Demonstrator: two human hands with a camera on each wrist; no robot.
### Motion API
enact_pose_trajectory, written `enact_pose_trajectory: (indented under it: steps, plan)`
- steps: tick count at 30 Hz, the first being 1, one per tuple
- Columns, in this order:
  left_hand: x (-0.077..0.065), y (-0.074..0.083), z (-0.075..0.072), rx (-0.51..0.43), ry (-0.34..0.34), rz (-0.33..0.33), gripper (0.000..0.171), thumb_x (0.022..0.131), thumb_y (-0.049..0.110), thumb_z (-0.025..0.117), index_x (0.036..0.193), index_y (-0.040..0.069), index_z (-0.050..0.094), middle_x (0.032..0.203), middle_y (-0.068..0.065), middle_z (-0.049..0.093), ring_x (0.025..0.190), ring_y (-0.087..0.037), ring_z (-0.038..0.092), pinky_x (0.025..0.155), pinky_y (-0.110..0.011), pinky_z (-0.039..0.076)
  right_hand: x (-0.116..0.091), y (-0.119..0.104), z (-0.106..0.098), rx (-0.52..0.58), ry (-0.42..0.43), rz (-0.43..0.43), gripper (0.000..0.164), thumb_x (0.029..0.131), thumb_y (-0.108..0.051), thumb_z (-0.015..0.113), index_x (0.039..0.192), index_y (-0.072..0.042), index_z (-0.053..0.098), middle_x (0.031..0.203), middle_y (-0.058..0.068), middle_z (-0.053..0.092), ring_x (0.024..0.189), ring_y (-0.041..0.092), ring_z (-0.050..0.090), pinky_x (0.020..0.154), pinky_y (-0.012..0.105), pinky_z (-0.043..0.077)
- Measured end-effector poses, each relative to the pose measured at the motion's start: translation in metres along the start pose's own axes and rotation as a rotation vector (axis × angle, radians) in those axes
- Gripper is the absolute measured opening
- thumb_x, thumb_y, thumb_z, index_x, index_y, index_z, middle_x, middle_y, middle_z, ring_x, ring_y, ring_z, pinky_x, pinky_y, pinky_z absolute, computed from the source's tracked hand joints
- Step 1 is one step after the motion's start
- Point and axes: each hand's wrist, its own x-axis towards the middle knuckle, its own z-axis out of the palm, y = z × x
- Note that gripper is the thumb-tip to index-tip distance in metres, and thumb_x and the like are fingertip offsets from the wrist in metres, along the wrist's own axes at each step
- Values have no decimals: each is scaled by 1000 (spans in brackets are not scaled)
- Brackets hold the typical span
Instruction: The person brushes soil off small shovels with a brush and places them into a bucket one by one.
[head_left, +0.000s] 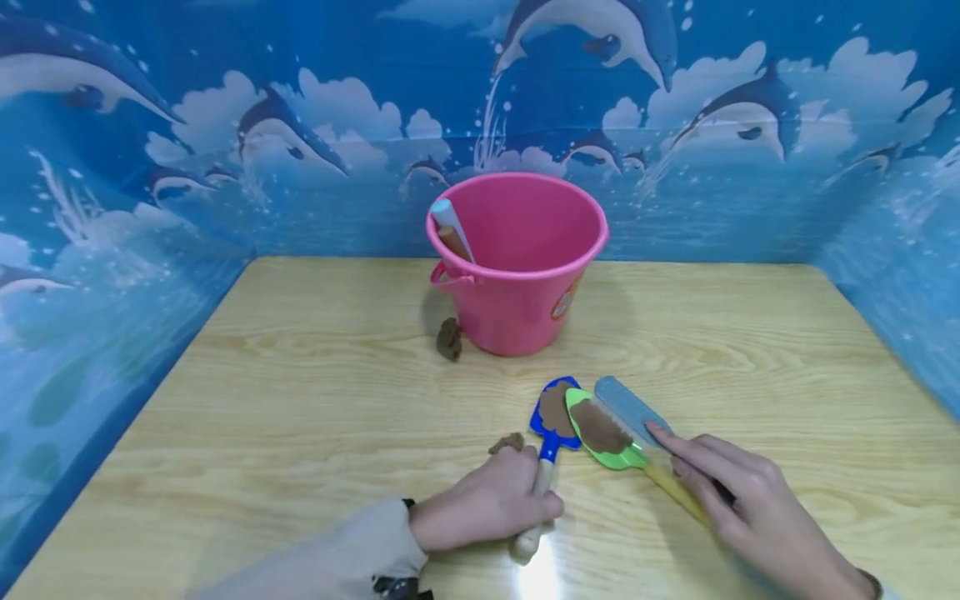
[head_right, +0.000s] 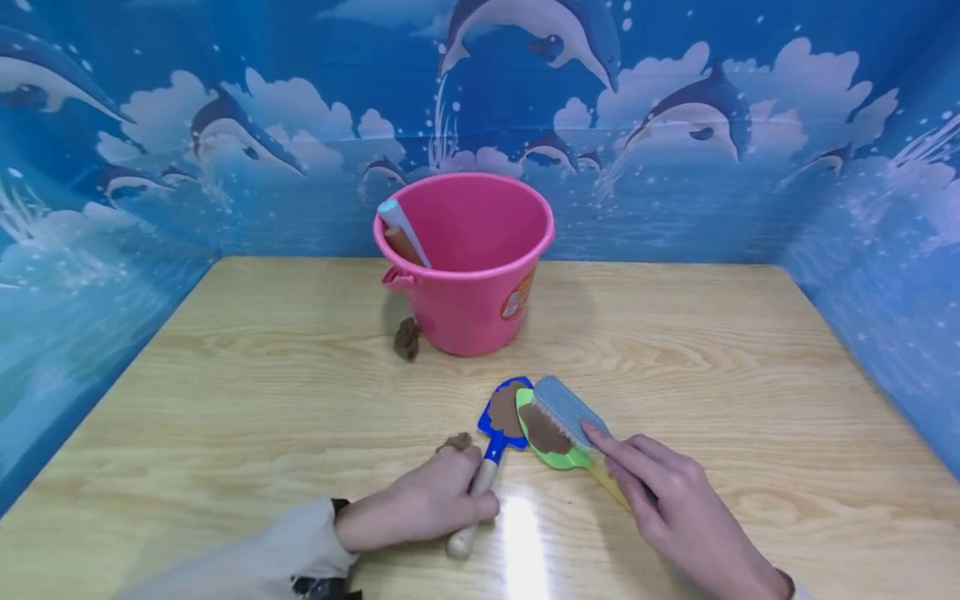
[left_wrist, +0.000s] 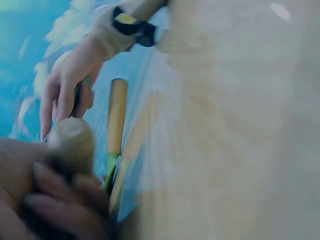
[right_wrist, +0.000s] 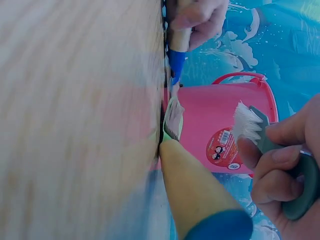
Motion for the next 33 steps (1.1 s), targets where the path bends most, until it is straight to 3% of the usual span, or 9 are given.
enact_pose_trajectory:
  steps: [3, 5, 8, 12, 16, 23, 25, 27, 33]
  plan:
    - [-3, -10, 0, -235, 88, -25, 26, 75, 20, 67, 92, 5, 54, 77, -1, 53, 59, -9, 52, 47, -23, 47, 0, 0, -1, -4, 7, -10, 40, 104, -30, 41, 126, -5, 63, 88, -11, 60, 71, -4, 46, 63, 7, 38]
    - [-10, -18, 0, -367, 132, 12, 25, 77, 13, 64, 98, 3, 57, 72, 0, 56, 55, -8, 54, 45, -23, 49, 3, -2, 2, 0, 31, -26, 41, 104, -31, 41, 125, -4, 64, 87, -11, 60, 72, -4, 46, 62, 8, 38]
    - [-23, -29, 1, -607, 143, 25, 26, 83, 7, 57, 107, -3, 56, 63, -2, 56, 49, -9, 54, 41, -23, 47, 8, -5, 7, 18, 66, -50, 43, 104, -32, 40, 123, -2, 64, 87, -10, 59, 71, -4, 46, 60, 8, 37]
    - [-36, -38, 3, -831, 163, -48, 29, 87, 7, 52, 110, -9, 53, 59, -3, 52, 45, -10, 48, 38, -20, 42, 15, -10, 18, 45, 70, -94, 41, 105, -29, 39, 123, -1, 64, 87, -10, 57, 68, -4, 43, 58, 6, 34]
    - [-33, -37, 5, -772, 192, -12, 25, 89, 8, 52, 109, -7, 53, 61, -2, 50, 44, -9, 47, 37, -21, 42, 19, -13, 27, 65, 59, -123, 41, 105, -27, 38, 122, -2, 65, 88, -10, 55, 68, -4, 42, 57, 5, 34]
    - [-9, -7, 4, -199, 195, 105, 20, 92, 13, 53, 107, -2, 51, 70, 2, 45, 50, -4, 42, 39, -20, 41, 19, -16, 25, 39, 70, -38, 43, 105, -31, 38, 126, -3, 63, 91, -2, 63, 69, 0, 48, 57, 8, 40]
    - [-5, -3, -2, -163, 195, 102, 15, 93, 13, 53, 102, 0, 51, 65, 4, 43, 47, -4, 40, 36, -19, 38, 20, -16, 26, 31, 95, -28, 43, 104, -31, 39, 125, -3, 63, 95, 3, 66, 74, 6, 56, 65, 9, 46]
    - [-4, -4, -7, -258, 184, 110, 10, 92, 10, 52, 96, 1, 50, 60, 4, 44, 45, -4, 41, 36, -18, 37, 21, -15, 28, 40, 130, -41, 42, 104, -30, 39, 123, -1, 64, 99, 5, 67, 80, 8, 59, 69, 10, 47]
    - [-14, -10, -3, -862, -22, 90, 17, 95, 15, 50, 96, -2, 48, 59, -1, 49, 44, -9, 48, 41, -20, 43, 20, -15, 29, 0, 113, -114, 40, 105, -26, 38, 119, -3, 67, 101, 4, 62, 88, 10, 55, 72, 14, 47]
